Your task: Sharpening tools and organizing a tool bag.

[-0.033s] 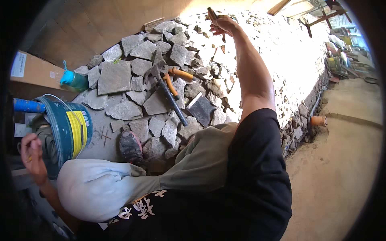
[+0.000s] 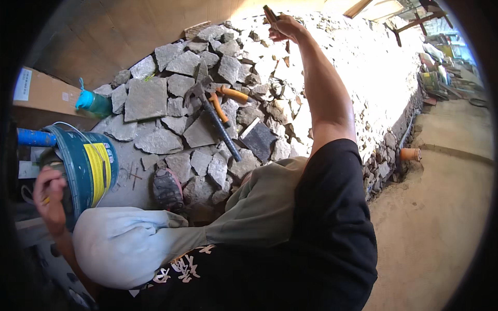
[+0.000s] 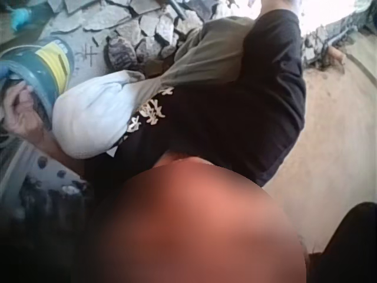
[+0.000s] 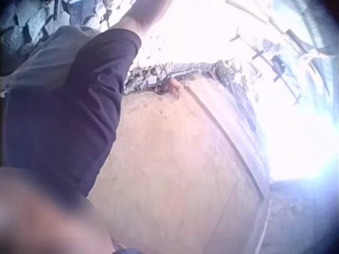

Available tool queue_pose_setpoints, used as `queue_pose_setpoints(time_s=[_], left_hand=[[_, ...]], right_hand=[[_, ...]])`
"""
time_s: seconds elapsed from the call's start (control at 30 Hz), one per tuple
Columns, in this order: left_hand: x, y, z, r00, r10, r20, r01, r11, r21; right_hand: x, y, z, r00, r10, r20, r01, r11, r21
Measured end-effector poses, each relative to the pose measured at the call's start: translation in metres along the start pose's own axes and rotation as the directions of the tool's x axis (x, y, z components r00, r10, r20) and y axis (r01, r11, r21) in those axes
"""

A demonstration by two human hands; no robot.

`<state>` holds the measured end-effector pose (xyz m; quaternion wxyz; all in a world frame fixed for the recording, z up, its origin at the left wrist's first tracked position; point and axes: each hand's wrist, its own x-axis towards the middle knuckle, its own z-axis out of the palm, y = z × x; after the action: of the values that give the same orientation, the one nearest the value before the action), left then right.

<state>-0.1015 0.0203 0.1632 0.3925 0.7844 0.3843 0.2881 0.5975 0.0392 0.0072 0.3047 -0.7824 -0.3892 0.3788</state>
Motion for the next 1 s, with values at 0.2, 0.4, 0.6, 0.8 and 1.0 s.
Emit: queue_pose_setpoints(time_s=[0.2,0.4,0.6,0.8,1.0], left_hand=[[0.051,-0.062,0.184,0.878,-0.239,0.414,0.374,0.883,-0.285],[0.004,-0.113,0.284,0.788,-0.228,0.571,0.54,0.702,-0.464],[-0.056,-0.151,0.261,0.93,-0.299,0.212,0.341,0.918,-0.201],[-0.1,-0.228,0.189,0.929,-0.337,-0.152,0.369,0.869,0.329],[-0.115,-0.252,0.182,0.939,-0.329,-0.104,0.342,0.852,0.397]], right_hand=[[-0.018,-0.08,0.028,0.991,-0.133,0.021,0.133,0.954,-0.268],[-0.113,-0.096,0.143,0.824,-0.29,0.487,0.423,0.886,-0.188],[-0.17,-0.034,0.213,0.743,-0.155,0.651,0.199,0.98,0.005],[-0.12,0.017,0.197,0.923,-0.031,0.385,0.18,0.916,-0.358],[-0.116,0.049,0.221,0.924,0.049,0.379,0.153,0.862,-0.484]])
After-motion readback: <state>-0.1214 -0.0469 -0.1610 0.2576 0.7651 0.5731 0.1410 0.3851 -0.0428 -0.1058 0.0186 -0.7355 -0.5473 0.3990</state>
